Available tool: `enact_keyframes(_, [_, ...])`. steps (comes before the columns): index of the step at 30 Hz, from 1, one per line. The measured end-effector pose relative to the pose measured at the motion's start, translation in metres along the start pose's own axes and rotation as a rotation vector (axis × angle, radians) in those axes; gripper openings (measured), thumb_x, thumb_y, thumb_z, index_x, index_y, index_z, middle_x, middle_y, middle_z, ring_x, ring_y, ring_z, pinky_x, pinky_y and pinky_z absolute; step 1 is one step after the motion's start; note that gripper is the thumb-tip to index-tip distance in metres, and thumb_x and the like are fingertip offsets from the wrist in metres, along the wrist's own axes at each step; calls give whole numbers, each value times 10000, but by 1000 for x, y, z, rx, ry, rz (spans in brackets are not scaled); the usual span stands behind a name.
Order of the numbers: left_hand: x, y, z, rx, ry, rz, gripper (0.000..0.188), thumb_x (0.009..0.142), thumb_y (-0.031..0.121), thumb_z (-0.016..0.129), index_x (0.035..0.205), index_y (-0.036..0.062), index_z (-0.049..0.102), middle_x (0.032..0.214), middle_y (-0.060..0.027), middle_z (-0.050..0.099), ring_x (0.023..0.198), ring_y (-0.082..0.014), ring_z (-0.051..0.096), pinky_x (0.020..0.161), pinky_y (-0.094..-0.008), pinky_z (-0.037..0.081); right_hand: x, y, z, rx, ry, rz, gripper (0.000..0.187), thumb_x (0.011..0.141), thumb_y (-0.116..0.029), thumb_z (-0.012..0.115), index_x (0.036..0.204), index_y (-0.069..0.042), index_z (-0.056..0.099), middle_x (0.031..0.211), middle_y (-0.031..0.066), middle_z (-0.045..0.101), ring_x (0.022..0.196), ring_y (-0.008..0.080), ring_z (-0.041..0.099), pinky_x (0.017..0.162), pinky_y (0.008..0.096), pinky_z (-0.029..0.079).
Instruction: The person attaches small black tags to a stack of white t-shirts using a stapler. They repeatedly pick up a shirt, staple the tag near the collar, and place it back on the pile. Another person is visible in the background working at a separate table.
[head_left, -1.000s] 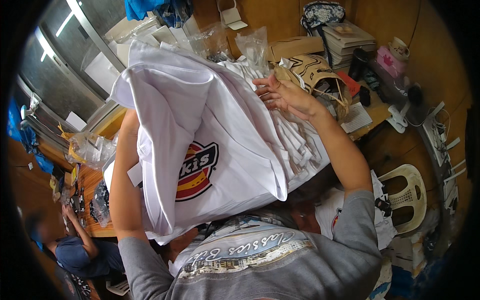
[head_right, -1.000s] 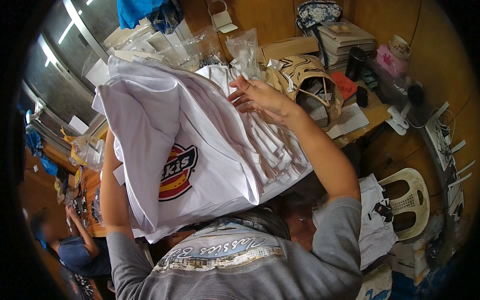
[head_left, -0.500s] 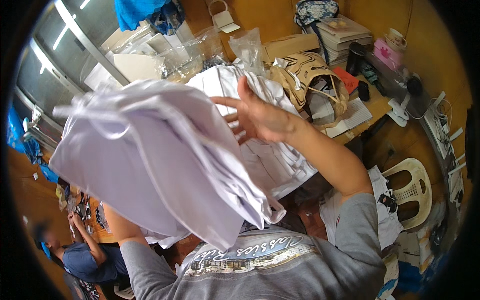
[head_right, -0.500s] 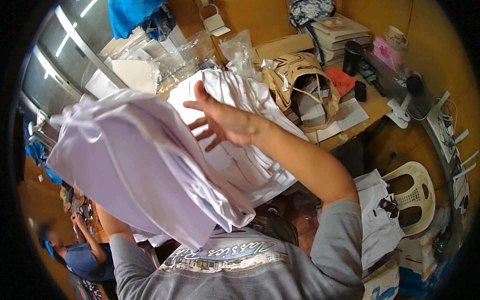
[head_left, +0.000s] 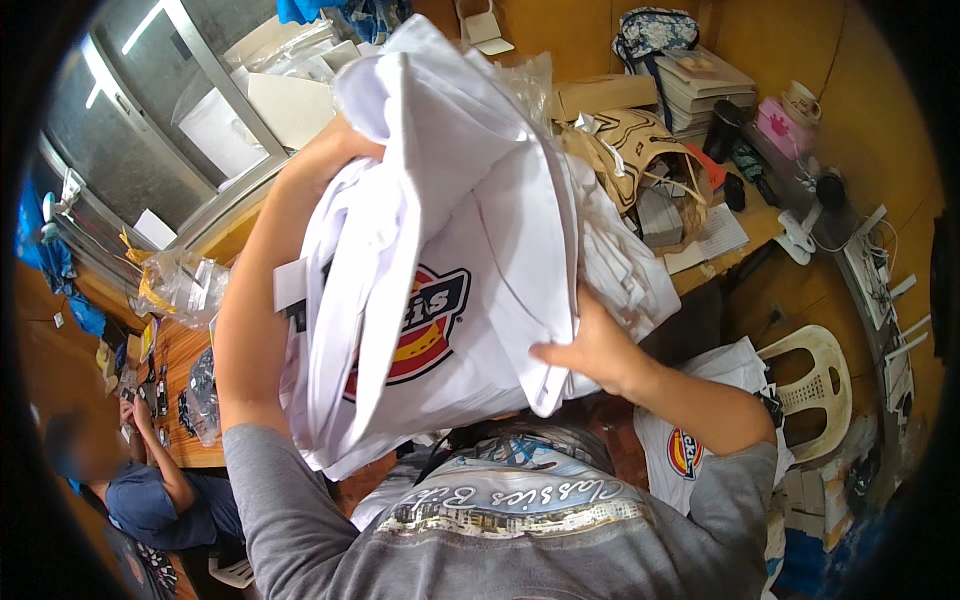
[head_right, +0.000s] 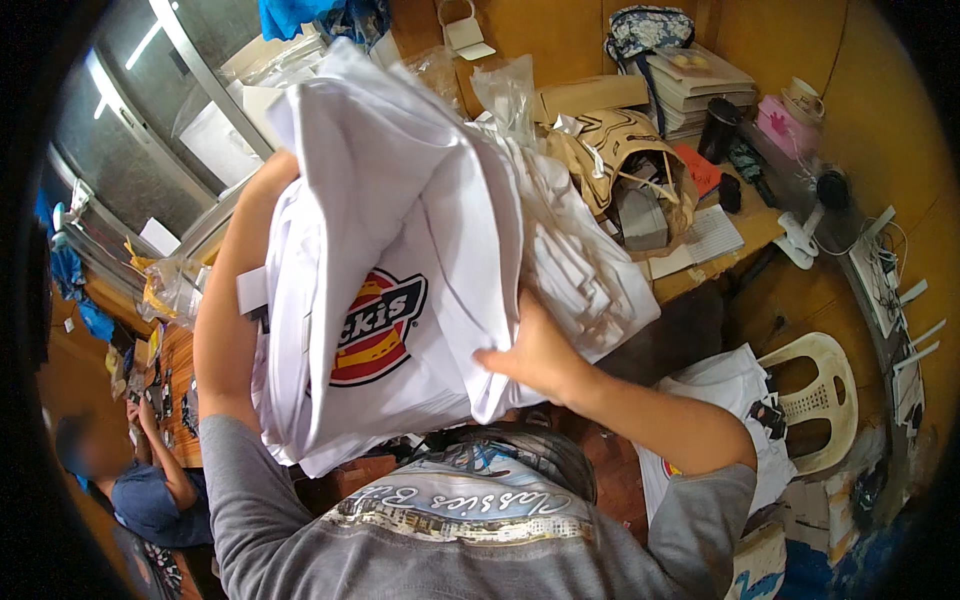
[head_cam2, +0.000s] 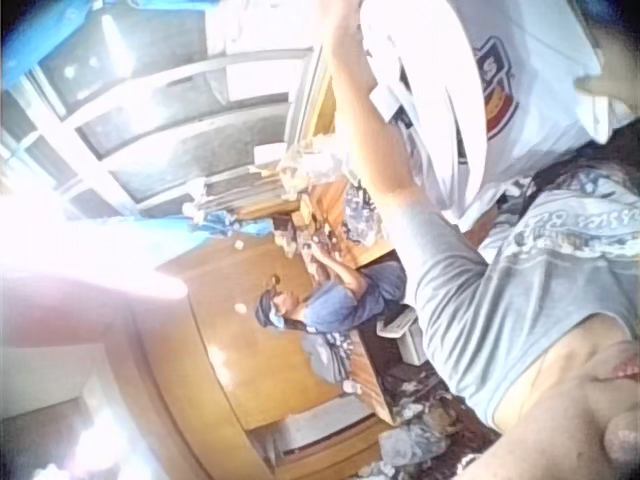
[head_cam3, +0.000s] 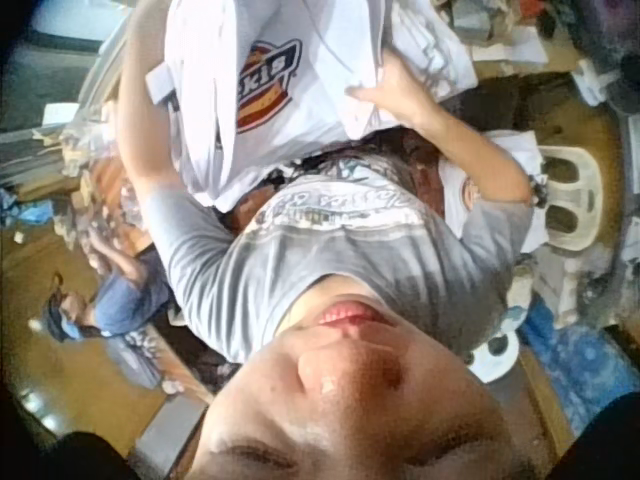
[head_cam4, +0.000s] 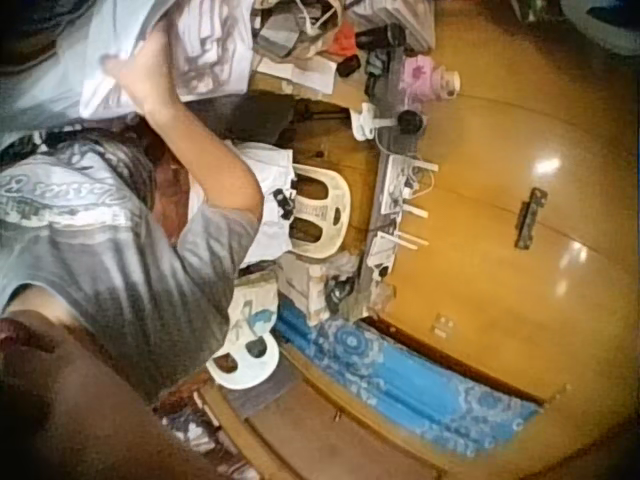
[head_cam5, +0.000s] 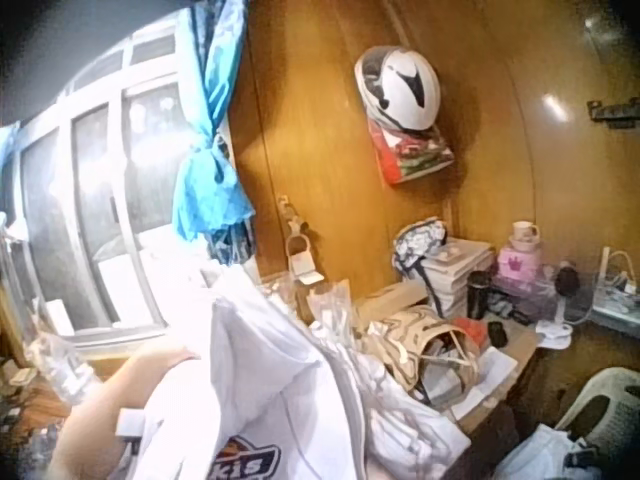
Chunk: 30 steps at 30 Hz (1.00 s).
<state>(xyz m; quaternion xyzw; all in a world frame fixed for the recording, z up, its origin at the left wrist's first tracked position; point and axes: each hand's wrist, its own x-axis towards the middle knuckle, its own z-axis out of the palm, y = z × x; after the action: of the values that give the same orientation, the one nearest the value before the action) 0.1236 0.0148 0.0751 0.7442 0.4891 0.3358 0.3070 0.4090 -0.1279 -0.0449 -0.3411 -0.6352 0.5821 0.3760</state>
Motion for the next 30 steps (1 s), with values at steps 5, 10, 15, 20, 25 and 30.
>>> enact_keyframes(5, [-10,7,23,-35,-72,-146,824,519,246,682,1186,-19,277,1049,-152,466,963,-243,467,841,-308,357,21,-20,9,468,17,163,289,583,61,536,870,59,513,788,132,568,620,153,568,519,262,475])
enact_keyframes(10, [-66,60,10,524,662,522,544,655,202,647,1058,-36,370,911,-172,510,881,-274,491,746,-320,392,79,-64,37,659,-107,45,231,696,-43,513,910,43,518,804,100,574,653,158,574,565,267,490])
enact_keyframes(15, [-243,80,70,214,575,649,459,619,82,668,970,13,380,765,-112,450,722,-199,462,622,-264,376,104,-124,78,660,-429,-172,283,732,-67,479,973,82,470,879,158,561,738,167,588,664,258,506])
enact_keyframes(20, [-289,16,144,499,810,297,822,525,143,744,1167,48,241,1162,-205,286,1056,-345,333,850,-378,308,102,-156,89,614,-700,-384,312,705,-79,533,986,46,480,835,141,573,673,161,581,537,214,471])
enact_keyframes(25, [-292,-2,147,546,1232,251,799,548,188,725,1179,36,260,1129,-187,334,998,-317,360,840,-405,251,35,-205,129,762,-87,-250,238,742,-99,511,934,41,498,784,127,580,561,180,578,432,230,474])
enact_keyframes(30, [-314,22,123,647,1108,132,489,552,110,640,1001,15,470,920,-118,495,864,-274,434,747,-359,282,-17,-181,86,470,-52,-668,318,745,-213,543,997,-24,496,936,113,552,841,228,551,718,410,485])
